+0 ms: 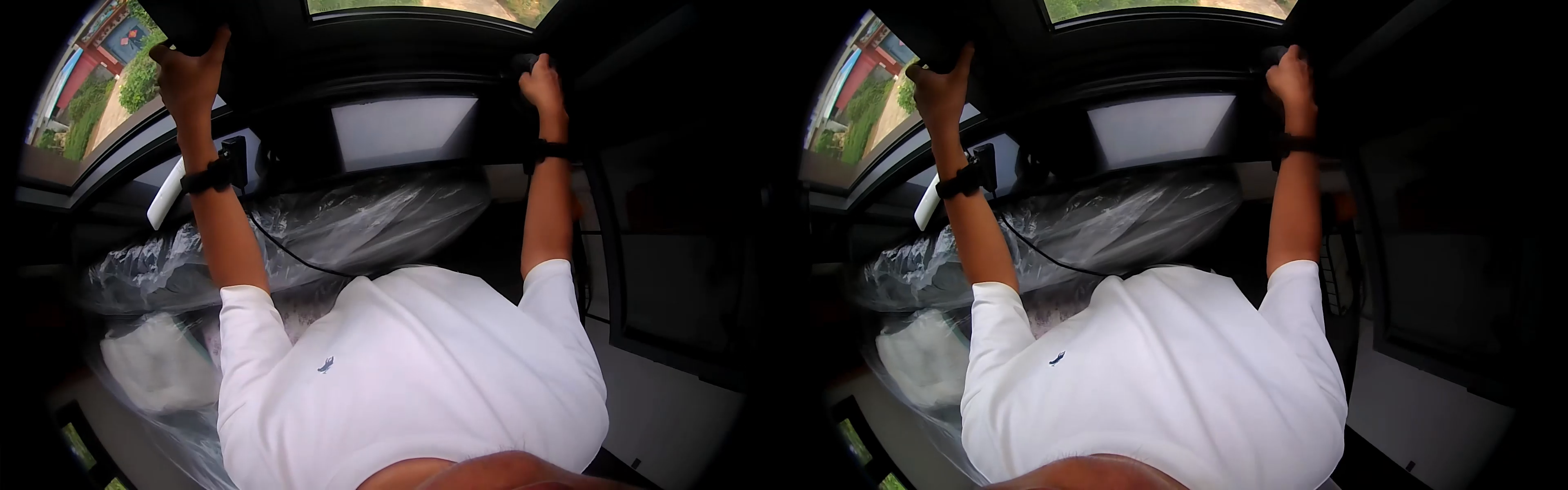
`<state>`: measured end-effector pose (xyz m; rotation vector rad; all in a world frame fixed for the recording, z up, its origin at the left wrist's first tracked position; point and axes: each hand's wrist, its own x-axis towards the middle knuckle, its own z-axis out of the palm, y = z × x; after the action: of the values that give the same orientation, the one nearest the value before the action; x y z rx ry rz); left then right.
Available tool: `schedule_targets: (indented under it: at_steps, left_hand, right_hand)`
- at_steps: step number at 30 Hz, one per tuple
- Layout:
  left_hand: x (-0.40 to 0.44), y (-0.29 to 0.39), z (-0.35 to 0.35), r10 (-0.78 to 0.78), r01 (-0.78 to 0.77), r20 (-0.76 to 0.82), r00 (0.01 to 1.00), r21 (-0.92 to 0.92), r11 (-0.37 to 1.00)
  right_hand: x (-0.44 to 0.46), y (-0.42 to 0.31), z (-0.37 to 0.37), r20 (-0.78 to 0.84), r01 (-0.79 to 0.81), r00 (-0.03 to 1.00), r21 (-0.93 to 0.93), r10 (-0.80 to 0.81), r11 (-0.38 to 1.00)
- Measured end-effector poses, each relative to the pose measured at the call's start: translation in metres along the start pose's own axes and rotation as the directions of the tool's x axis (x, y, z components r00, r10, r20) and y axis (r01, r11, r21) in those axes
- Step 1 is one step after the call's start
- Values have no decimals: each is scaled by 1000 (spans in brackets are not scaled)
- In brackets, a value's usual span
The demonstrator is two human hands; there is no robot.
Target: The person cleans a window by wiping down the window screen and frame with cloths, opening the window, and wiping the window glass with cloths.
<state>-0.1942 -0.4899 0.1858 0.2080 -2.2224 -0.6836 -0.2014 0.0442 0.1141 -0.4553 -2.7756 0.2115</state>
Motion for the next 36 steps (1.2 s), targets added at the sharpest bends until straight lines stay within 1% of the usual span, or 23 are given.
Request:
schedule_targets:
  at_steps: [2, 4, 5, 7, 8, 10, 12, 13, 16, 18, 19, 20, 21, 24, 25, 26, 28, 30, 31, 32, 34, 35, 36]
  left_hand:
    - [-1, 0, -3, 7, -7, 2, 1000, 18, 1000]
    - [-2, 0, -2, -32, 32, 45, 998, -6, 999]
    - [-1, 0, -2, -27, 28, 49, 998, -17, 999]
    - [-1, -4, 3, -9, 9, 11, 1000, 14, 1000]
    - [2, -7, 6, 45, -44, -24, 999, 22, 999]
    - [0, -7, 6, 32, -32, -18, 999, 24, 999]
    - [-3, -9, 8, 19, -18, -19, 1000, 28, 999]
    - [-1, -8, 9, 5, -5, -24, 1000, 33, 999]
    - [0, -9, 11, 1, -1, -19, 1000, -3, 1000]
    - [3, -10, 15, -11, 10, 21, 1000, 9, 1000]
    - [4, -10, 16, 12, -12, -2, 1000, -2, 1000]
    - [3, -15, 16, 29, -29, -29, 999, -5, 1000]
    - [5, -22, 21, 40, -41, -60, 997, -18, 999]
    - [6, -27, 24, -11, 9, -53, 999, -44, 999]
    - [5, -20, 21, -54, 51, -26, 998, -79, 996]
    - [5, -22, 21, -55, 52, -29, 998, -78, 996]
    - [7, -29, 27, -55, 52, -28, 998, -85, 995]
    - [10, -38, 34, -54, 52, -16, 998, -131, 990]
    - [11, -41, 36, -50, 49, 2, 999, -176, 983]
    - [14, -44, 36, -42, 42, 3, 999, -176, 984]
    - [16, -41, 34, -15, 27, 88, 996, -128, 991]
    - [15, -37, 32, -12, 23, 88, 996, -126, 992]
    - [12, -32, 29, -65, 85, 101, 993, -217, 973]
  right_hand:
    - [3, -10, 0, -5, -19, 1000, 16, 19, 1000]
    - [3, -14, -12, 98, -112, 989, 47, 107, 993]
    - [0, -17, -18, 114, -114, 987, 26, 110, 993]
    - [-8, -20, -22, 103, -74, 991, -86, 83, 994]
    - [-9, -18, -19, 94, -44, 994, -153, 59, 987]
    - [-14, -15, -17, 60, -19, 998, -167, 29, 986]
    - [-21, -20, -18, 62, 45, 997, -126, -37, 991]
    - [-28, -27, -19, 53, 88, 995, -151, -80, 985]
    - [-56, -51, -25, 137, 176, 979, -206, -150, 963]
    - [-60, -45, -18, 136, 173, 979, -152, -153, 973]
    - [-61, -37, -29, 184, 146, 974, -76, -130, 986]
    - [-50, -20, -22, 183, 89, 981, -94, -71, 992]
    - [-37, -1, -19, 166, 88, 984, -87, -72, 992]
    - [-19, 6, -24, 168, 86, 983, -46, -77, 995]
    - [-27, -6, -28, 184, 101, 980, -109, -80, 989]
    - [-36, -16, -30, 204, 112, 976, -173, -75, 979]
    - [-53, -28, -6, -4, 277, 959, -192, -283, 941]
    - [-72, -61, 3, -127, 417, 887, -190, -443, 889]
    - [-82, -79, 5, -144, 467, 862, -150, -487, 871]
    - [-91, -93, 0, -150, 551, 821, -42, -550, 834]
    - [-102, -113, -1, -198, 661, 750, 219, -631, 718]
    - [-101, -109, 2, -200, 660, 751, 223, -629, 718]
    - [-98, -102, 6, -196, 621, 783, 212, -590, 755]
